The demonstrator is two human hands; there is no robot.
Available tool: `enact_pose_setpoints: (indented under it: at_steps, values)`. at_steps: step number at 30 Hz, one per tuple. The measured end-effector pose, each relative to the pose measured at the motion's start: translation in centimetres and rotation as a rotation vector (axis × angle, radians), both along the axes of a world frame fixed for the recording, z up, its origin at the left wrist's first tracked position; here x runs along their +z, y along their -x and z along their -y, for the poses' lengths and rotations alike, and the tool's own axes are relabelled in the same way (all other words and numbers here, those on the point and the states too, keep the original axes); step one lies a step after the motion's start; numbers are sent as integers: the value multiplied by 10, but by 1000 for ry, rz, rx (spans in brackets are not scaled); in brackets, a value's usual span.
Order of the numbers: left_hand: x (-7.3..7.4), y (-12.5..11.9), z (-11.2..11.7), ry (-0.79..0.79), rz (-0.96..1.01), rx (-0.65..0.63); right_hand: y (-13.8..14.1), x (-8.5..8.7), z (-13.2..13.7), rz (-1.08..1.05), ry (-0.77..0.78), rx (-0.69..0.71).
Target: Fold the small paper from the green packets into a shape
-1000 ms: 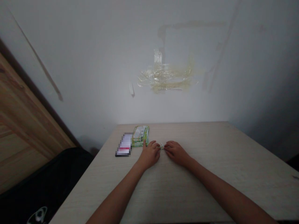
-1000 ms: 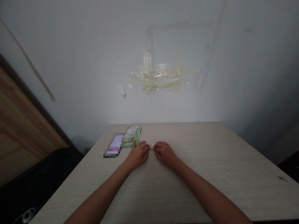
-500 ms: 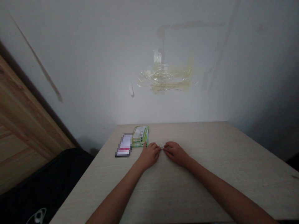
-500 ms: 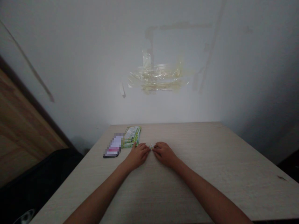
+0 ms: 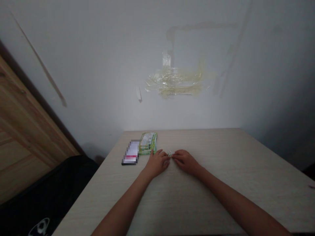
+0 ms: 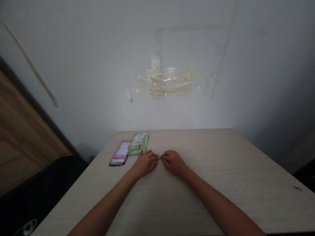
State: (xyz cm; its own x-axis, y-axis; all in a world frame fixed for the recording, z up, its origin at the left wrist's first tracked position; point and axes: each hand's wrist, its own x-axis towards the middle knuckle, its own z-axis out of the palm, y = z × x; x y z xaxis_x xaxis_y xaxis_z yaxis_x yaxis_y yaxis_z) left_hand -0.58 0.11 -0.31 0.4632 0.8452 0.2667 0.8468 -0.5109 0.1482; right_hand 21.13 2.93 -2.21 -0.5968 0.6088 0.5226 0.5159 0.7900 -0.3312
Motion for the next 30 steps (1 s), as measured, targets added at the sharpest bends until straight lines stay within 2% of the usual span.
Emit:
enact_pose_setpoints:
  at_steps: [5,9,13,18,22,30]
  values:
    - [-1,6,-5,128,98,-23,1,3,1,50,-33,-11]
    - [0,5,-8,151,150,0,3,8,3,131,-84,-21]
    - [3,1,-5,125,123,19,3,5,1,81,-49,-22]
    - [6,-5,3,-26,45,24,0,-2,-6,-72,59,-13]
    - [4,-10,7,-102,-1,2,0,-4,-8,-99,80,-19]
    - [-6,-3,-2,-2,104,-4,-3,-8,-13,-196,180,-25]
